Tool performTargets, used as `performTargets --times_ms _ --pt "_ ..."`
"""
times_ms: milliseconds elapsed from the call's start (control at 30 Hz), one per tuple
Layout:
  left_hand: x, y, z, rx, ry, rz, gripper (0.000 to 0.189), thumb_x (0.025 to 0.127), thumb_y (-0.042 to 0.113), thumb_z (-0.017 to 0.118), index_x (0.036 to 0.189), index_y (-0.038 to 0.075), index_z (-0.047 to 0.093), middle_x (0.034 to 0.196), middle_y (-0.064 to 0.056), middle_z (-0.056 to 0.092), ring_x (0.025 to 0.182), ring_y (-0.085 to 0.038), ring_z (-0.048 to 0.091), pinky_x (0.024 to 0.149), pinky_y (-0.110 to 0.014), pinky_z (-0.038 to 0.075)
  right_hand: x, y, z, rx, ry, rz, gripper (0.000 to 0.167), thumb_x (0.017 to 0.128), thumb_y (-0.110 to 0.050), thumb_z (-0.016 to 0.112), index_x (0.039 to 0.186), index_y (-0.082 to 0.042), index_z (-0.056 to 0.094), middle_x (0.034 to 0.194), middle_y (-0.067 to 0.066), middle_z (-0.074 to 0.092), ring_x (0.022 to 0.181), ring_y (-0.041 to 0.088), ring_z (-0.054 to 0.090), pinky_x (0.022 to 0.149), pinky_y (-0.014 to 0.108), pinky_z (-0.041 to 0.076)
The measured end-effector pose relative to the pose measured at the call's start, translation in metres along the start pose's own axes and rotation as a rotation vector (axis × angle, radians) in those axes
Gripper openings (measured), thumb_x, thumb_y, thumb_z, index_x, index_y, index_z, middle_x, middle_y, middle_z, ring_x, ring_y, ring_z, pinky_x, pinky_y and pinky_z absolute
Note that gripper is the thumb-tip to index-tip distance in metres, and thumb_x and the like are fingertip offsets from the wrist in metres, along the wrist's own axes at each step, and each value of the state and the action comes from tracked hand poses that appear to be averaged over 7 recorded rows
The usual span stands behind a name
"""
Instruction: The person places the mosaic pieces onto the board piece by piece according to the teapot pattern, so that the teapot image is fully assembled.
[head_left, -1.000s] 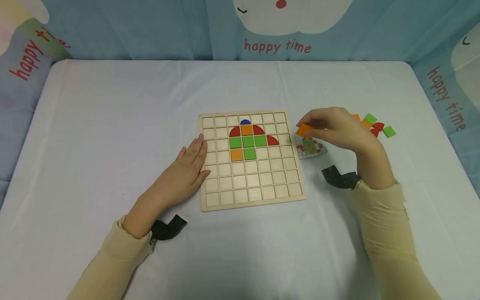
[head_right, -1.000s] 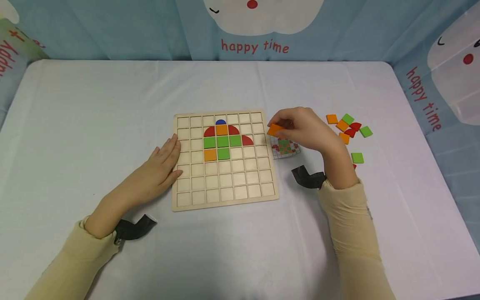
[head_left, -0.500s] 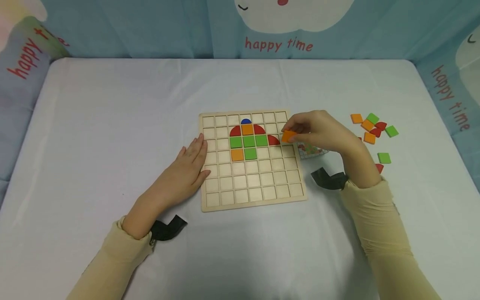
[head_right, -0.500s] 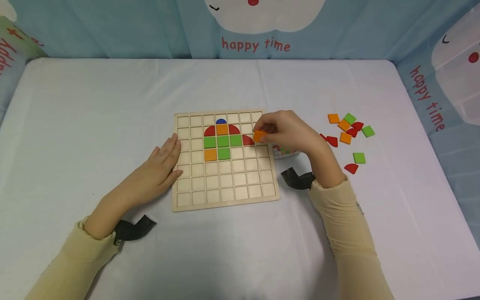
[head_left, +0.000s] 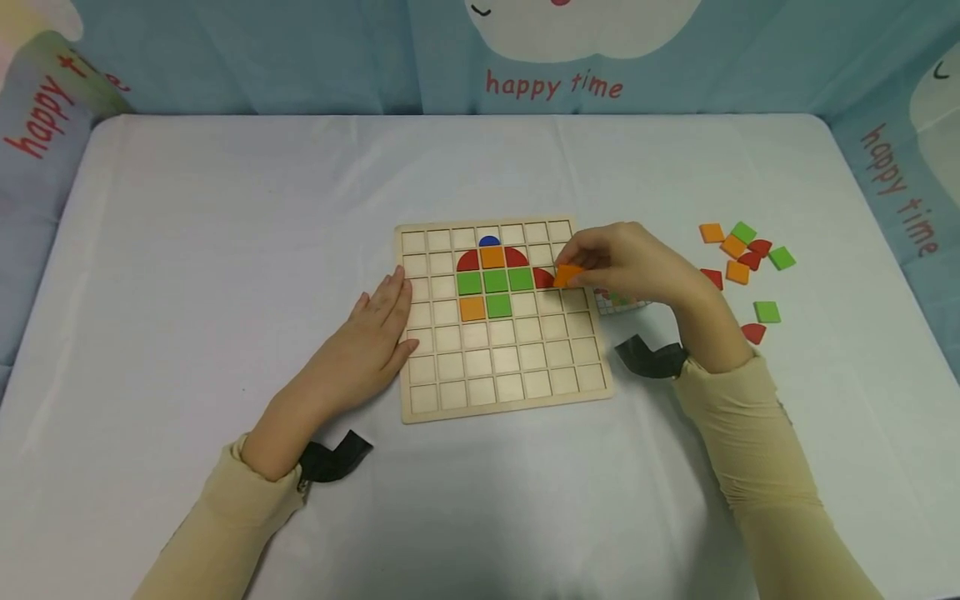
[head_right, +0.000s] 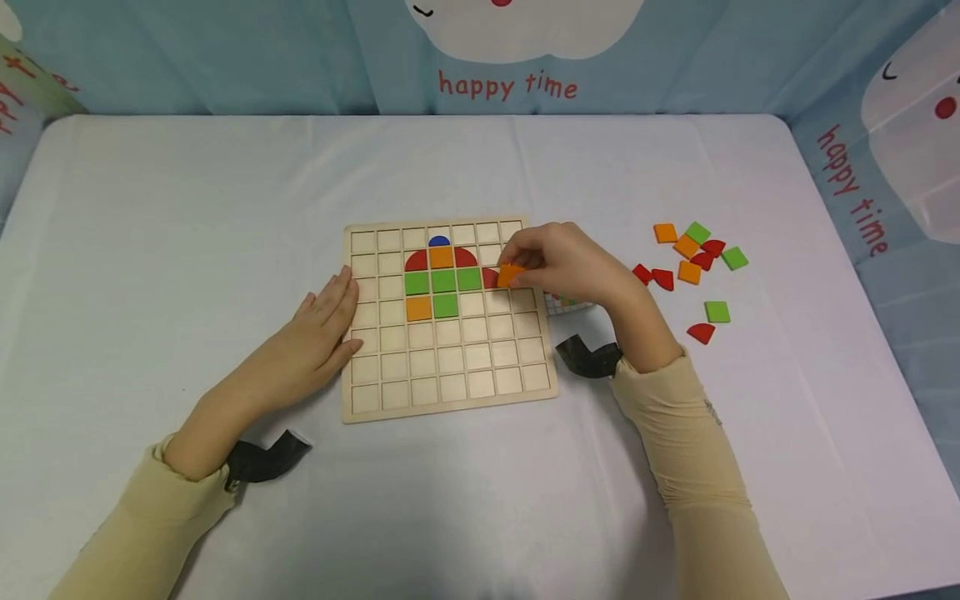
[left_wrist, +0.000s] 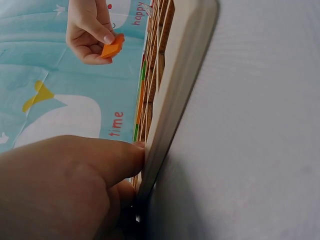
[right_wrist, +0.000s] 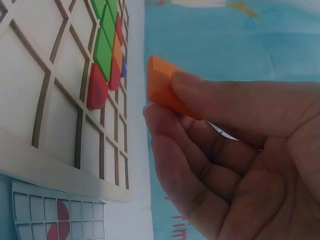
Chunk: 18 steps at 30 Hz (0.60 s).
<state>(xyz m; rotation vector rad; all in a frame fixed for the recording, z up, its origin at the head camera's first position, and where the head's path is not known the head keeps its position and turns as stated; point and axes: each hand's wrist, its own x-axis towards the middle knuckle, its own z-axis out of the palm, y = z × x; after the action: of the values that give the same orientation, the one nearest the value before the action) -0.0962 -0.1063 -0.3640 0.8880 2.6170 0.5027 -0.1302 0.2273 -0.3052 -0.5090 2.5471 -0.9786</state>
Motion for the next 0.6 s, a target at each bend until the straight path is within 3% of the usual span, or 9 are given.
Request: performTargets --times_ms 600 --pt "-0.0017 0.0005 -0.0018 -0.001 -0.004 0.005 0.067 0.101 0.023 0.044 0.147 -0.009 0.008 0.155 -0.021 -0.002 0.142 -0.033 0.002 0.112 -0.053 0.009 0.0019 0.0010 0.0008 0.001 -0.003 0.005 0.017 0.086 0.005 0.063 0.102 0.001 0.067 0.098 0.012 0.067 0.084 0.022 0.060 0.077 0.035 0.050"
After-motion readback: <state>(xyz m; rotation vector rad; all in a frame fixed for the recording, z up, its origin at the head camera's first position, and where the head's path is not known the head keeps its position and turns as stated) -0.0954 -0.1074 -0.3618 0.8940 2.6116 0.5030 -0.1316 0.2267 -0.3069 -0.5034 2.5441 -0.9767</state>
